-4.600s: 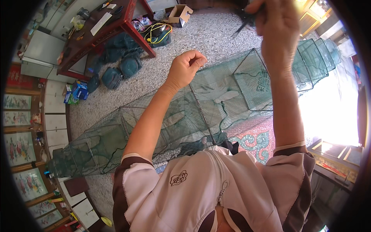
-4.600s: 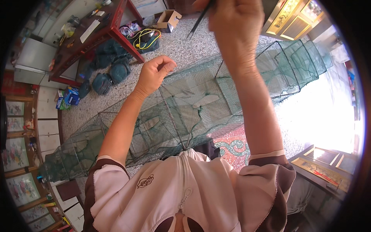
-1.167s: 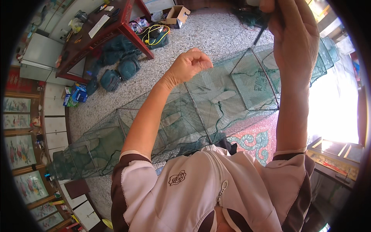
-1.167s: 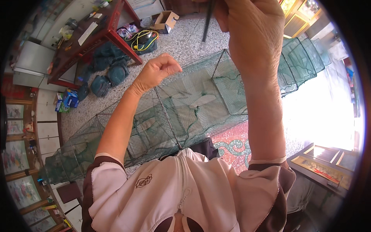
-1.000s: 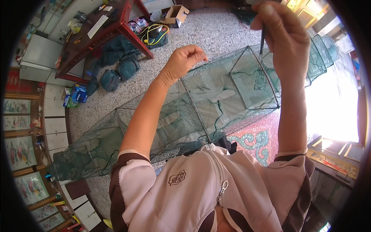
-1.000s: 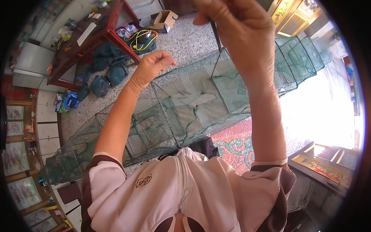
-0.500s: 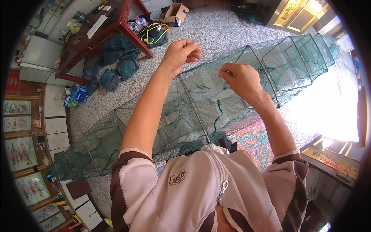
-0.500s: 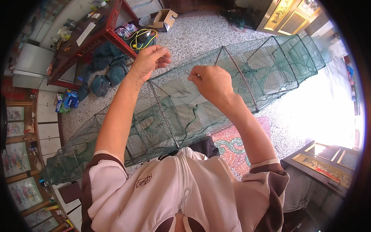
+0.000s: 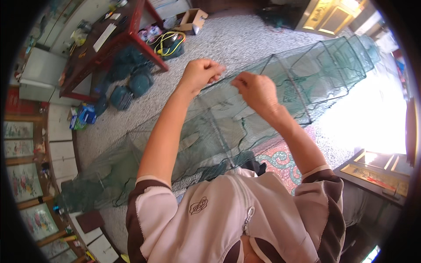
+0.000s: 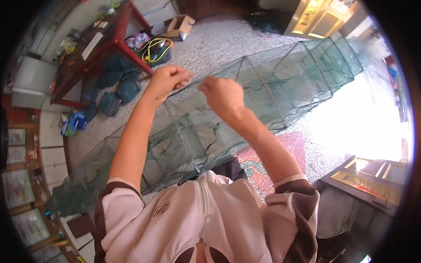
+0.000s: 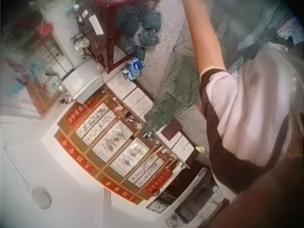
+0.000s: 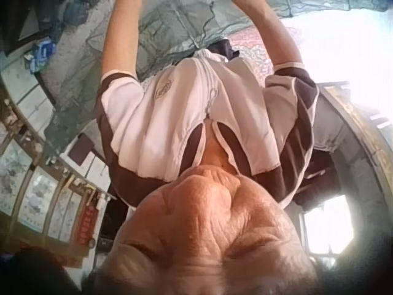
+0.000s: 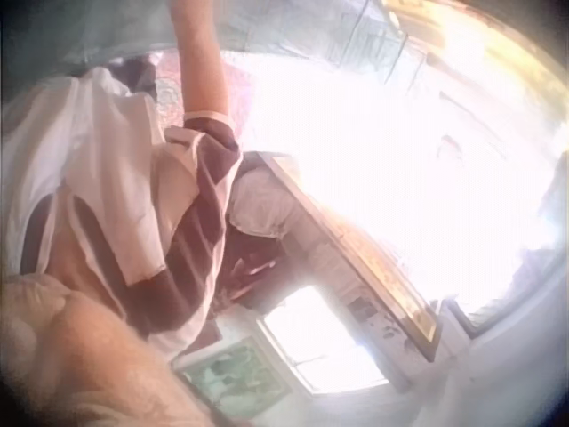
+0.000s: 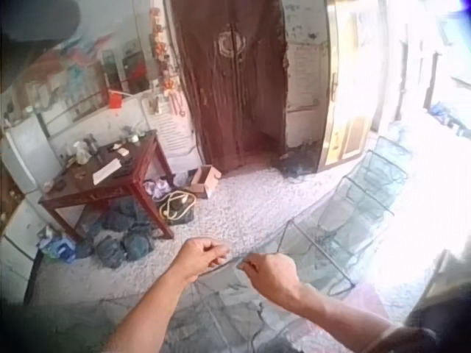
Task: The person repairs a green mesh fishing trap by hand and with a small dark tool, tying knots and securing sections of the net.
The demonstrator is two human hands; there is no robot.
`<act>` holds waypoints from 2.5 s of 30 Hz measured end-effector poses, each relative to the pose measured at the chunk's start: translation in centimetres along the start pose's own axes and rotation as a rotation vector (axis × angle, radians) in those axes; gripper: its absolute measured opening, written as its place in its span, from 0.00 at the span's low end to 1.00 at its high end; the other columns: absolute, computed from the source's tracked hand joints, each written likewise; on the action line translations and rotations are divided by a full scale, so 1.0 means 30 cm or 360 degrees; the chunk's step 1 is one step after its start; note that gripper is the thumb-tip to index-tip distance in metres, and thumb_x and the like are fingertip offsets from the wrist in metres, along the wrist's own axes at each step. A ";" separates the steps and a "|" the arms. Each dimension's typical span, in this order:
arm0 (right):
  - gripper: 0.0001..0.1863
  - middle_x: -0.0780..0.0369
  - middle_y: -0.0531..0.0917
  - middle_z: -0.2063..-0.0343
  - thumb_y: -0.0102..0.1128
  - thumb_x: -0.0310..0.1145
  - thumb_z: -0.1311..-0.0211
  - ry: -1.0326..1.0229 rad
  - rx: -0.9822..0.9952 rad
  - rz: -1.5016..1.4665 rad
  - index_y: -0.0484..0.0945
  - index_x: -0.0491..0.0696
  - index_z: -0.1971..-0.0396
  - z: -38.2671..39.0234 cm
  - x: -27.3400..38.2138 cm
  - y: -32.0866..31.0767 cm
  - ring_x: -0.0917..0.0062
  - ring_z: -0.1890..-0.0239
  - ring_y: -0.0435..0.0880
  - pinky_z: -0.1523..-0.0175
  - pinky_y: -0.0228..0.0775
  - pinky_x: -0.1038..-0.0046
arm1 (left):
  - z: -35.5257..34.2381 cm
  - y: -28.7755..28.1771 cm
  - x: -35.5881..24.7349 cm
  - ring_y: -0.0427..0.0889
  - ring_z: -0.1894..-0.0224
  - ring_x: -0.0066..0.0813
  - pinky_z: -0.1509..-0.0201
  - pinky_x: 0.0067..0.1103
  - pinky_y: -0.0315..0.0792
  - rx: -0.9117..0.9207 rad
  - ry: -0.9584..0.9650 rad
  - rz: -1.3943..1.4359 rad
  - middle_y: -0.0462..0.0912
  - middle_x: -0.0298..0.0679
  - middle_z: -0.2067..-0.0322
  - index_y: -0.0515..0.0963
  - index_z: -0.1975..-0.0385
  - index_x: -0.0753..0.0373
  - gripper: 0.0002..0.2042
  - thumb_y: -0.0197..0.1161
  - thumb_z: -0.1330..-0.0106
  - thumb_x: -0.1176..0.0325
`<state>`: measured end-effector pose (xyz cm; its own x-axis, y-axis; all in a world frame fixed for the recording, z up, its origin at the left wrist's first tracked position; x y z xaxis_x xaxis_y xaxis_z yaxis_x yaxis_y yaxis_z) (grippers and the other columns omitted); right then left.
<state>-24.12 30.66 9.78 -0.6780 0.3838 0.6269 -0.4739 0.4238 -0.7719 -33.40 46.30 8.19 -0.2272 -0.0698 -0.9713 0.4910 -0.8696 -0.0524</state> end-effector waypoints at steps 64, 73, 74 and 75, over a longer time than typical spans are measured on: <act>0.10 0.57 0.83 0.75 0.55 0.41 0.42 -0.0061 0.0153 0.0147 0.81 0.52 0.69 0.032 -0.035 -0.110 0.60 0.69 0.82 0.62 0.72 0.60 | -0.038 0.030 -0.061 0.79 0.69 0.18 0.65 0.14 0.75 -0.0049 0.0014 0.0136 0.79 0.32 0.72 0.76 0.69 0.62 0.06 0.56 0.32 0.68; 0.09 0.57 0.82 0.76 0.56 0.40 0.43 -0.0027 0.0038 0.0068 0.81 0.52 0.69 0.021 -0.043 -0.063 0.59 0.70 0.82 0.64 0.72 0.60 | -0.030 0.030 -0.021 0.78 0.72 0.14 0.68 0.11 0.72 0.0032 -0.0003 0.0213 0.79 0.29 0.72 0.77 0.69 0.61 0.06 0.59 0.34 0.67; 0.09 0.57 0.82 0.76 0.56 0.40 0.43 -0.0030 0.0037 0.0068 0.81 0.52 0.69 0.017 -0.040 -0.062 0.59 0.70 0.82 0.64 0.72 0.60 | -0.031 0.028 -0.020 0.78 0.72 0.14 0.68 0.11 0.72 0.0030 -0.0001 0.0213 0.79 0.29 0.72 0.77 0.69 0.61 0.06 0.59 0.34 0.67; 0.09 0.57 0.82 0.76 0.56 0.40 0.42 -0.0030 0.0026 0.0034 0.81 0.52 0.69 0.015 -0.040 -0.059 0.59 0.70 0.81 0.64 0.72 0.60 | -0.031 0.031 -0.019 0.77 0.72 0.13 0.69 0.10 0.71 0.0029 -0.0003 0.0178 0.79 0.29 0.73 0.78 0.68 0.61 0.06 0.60 0.34 0.67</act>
<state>-22.72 29.07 10.36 -0.6984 0.3770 0.6084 -0.4681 0.4024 -0.7867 -32.04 45.98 8.48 -0.1734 -0.1680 -0.9704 0.4983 -0.8649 0.0607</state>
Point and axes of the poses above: each hand's wrist, its own z-axis away from the middle knuckle, its own y-axis out of the palm, x = y × z, the point moved 3 cm from there along -z, towards the middle knuckle
